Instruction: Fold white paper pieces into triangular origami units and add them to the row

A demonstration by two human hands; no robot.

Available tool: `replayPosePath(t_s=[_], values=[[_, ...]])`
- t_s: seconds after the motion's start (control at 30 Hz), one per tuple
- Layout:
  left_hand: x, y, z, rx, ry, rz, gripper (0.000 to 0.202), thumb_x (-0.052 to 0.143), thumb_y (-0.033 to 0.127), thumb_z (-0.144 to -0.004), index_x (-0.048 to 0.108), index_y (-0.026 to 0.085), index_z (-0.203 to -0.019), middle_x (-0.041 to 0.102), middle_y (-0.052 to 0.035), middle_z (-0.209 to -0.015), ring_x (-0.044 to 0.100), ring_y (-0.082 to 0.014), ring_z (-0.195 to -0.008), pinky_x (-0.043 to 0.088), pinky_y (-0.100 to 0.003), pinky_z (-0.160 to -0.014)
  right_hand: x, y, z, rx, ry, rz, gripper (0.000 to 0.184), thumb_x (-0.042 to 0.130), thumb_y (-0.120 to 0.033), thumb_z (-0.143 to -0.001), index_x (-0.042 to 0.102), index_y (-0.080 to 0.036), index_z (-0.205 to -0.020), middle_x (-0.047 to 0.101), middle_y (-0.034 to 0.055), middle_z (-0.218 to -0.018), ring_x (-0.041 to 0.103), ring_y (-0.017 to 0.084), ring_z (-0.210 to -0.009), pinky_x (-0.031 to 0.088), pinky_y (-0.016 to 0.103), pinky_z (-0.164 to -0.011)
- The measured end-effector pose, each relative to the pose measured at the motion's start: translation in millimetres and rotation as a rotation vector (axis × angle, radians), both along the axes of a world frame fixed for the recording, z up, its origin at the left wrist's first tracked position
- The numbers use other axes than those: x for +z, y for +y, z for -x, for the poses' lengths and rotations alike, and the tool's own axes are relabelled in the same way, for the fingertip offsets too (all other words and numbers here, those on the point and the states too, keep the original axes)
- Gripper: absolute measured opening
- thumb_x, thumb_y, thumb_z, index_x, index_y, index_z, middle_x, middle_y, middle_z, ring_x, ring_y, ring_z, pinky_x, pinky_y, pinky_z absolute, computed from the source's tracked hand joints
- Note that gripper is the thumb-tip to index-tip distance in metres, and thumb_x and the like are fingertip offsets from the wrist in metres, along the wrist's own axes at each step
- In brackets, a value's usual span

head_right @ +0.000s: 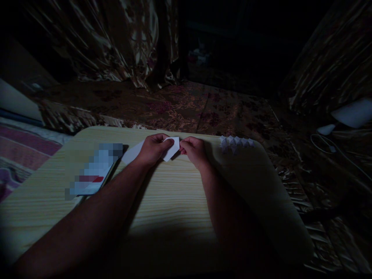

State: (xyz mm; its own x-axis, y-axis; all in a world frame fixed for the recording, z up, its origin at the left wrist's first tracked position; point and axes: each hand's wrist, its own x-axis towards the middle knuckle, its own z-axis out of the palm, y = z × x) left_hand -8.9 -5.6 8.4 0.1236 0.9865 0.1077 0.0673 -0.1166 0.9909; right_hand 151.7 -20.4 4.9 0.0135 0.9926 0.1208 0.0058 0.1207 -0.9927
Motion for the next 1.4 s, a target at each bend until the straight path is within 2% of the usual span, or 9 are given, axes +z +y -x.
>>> replayPosePath(t_s=[0.27, 0.53, 0.93, 1.13, 1.4], values=[[0.4, -0.8, -1.3, 0.014, -0.006, 0.0, 0.026, 0.068, 0.039, -0.069, 0.059, 0.015, -0.069, 0.057, 0.0013, -0.058, 0.046, -0.0081, -0.046, 0.036, -0.019, -0.043, -1.5, 0.5, 0.6, -0.004, -0.017, 0.031, 0.014, 0.065, -0.03, -0.068, 0.061, -0.017, -0.069, 0.061, -0.0023, -0.055, 0.054, 0.01, -0.049, 0.041, 0.022, -0.051], [0.6, -1.3, -1.4, -0.004, -0.016, -0.01, 0.025, 0.068, 0.038, -0.069, 0.059, 0.015, -0.068, 0.058, 0.0009, -0.06, 0.047, -0.008, -0.048, 0.038, -0.02, -0.045, -0.4, -0.3, 1.0, 0.007, -0.017, 0.037, 0.01, 0.063, -0.026, -0.067, 0.058, -0.017, -0.066, 0.06, -0.0028, -0.053, 0.052, 0.009, -0.047, 0.04, 0.022, -0.049], [6.4, -6.8, -0.6, -0.079, 0.124, -0.033, 0.026, 0.067, 0.039, -0.069, 0.06, 0.014, -0.07, 0.056, 0.002, -0.057, 0.044, -0.007, -0.047, 0.034, -0.018, -0.044, -4.1, 2.8, 0.1, -0.054, -0.008, -0.002, 0.01, 0.061, -0.024, -0.066, 0.06, -0.017, -0.073, 0.057, -0.0044, -0.052, 0.052, 0.009, -0.05, 0.04, 0.021, -0.051], [4.0, -6.3, -1.8, -0.076, 0.153, -0.058, 0.025, 0.067, 0.038, -0.069, 0.062, 0.013, -0.07, 0.055, 0.002, -0.056, 0.044, -0.0073, -0.047, 0.032, -0.018, -0.043, -2.2, 1.0, -0.5, -0.07, -0.041, -0.03, 0.006, 0.059, -0.022, -0.066, 0.06, -0.016, -0.068, 0.055, -0.0044, -0.05, 0.05, 0.009, -0.048, 0.037, 0.021, -0.048], [-1.0, -3.0, -0.4, -0.066, 0.181, -0.132, 0.021, 0.065, 0.033, -0.072, 0.066, 0.013, -0.076, 0.063, -0.0009, -0.066, 0.051, -0.0098, -0.056, 0.039, -0.02, -0.05, -5.2, 0.6, 3.4, -0.08, -0.129, -0.063, 0.009, 0.059, -0.024, -0.066, 0.061, -0.016, -0.071, 0.058, -0.0033, -0.055, 0.053, 0.01, -0.052, 0.039, 0.022, -0.051]])
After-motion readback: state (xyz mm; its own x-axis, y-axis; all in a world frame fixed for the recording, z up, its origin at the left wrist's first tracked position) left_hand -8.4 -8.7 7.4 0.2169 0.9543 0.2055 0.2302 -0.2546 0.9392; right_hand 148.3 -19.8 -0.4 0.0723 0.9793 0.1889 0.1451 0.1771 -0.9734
